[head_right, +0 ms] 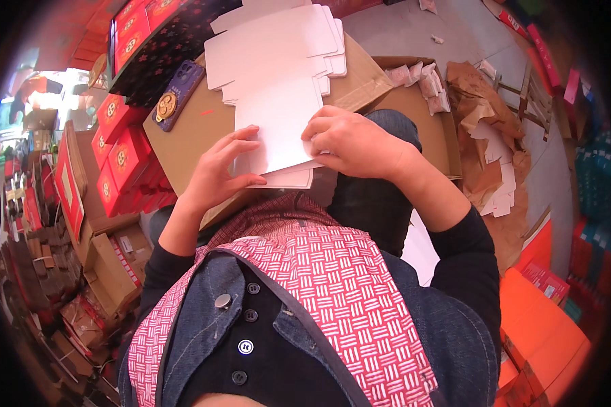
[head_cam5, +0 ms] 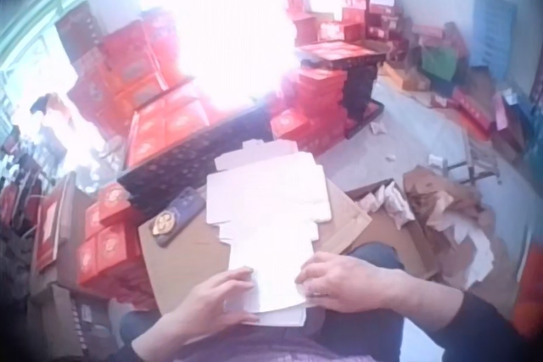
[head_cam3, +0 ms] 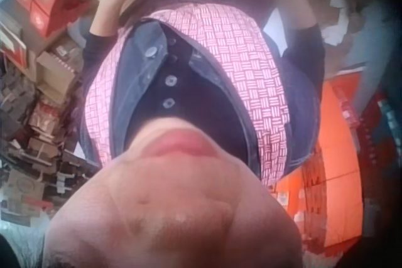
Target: The person assembles small red boxes by folding white cardboard inserts and inserting them into red outer shells. They repeatedly pick up a white insert, fold it, place it inside a red box, and stack the completed box on a growing pile.
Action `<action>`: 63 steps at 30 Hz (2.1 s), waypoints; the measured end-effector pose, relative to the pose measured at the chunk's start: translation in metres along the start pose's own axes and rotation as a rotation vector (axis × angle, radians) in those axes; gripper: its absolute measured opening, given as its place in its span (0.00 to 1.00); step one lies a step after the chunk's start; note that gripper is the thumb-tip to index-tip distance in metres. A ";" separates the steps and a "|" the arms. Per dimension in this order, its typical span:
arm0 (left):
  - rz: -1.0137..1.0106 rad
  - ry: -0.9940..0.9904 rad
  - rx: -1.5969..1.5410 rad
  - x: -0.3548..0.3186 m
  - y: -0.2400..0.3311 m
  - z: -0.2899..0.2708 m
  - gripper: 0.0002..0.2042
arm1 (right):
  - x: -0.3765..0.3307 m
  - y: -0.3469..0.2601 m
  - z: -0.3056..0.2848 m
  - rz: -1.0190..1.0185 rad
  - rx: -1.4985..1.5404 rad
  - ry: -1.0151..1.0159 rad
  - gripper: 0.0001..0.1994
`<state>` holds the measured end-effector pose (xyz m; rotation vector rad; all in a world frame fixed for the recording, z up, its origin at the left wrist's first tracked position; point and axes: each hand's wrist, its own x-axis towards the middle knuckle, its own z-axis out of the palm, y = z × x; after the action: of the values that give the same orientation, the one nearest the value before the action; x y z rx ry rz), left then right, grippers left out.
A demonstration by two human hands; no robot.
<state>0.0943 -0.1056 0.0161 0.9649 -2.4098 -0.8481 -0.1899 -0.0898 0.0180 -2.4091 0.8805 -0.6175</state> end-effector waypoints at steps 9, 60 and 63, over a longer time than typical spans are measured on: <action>0.089 0.001 0.031 0.011 0.001 -0.008 0.21 | 0.008 -0.008 -0.001 0.162 0.038 0.080 0.04; -0.336 0.177 -1.068 0.018 0.059 0.055 0.17 | -0.017 -0.025 -0.034 0.777 1.198 -0.017 0.18; -0.316 0.199 -0.959 0.014 0.058 0.059 0.18 | -0.010 -0.028 -0.044 0.801 1.151 -0.093 0.19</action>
<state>0.0240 -0.0600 0.0135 0.9400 -1.3862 -1.6885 -0.2088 -0.0774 0.0661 -0.9460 0.9640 -0.4680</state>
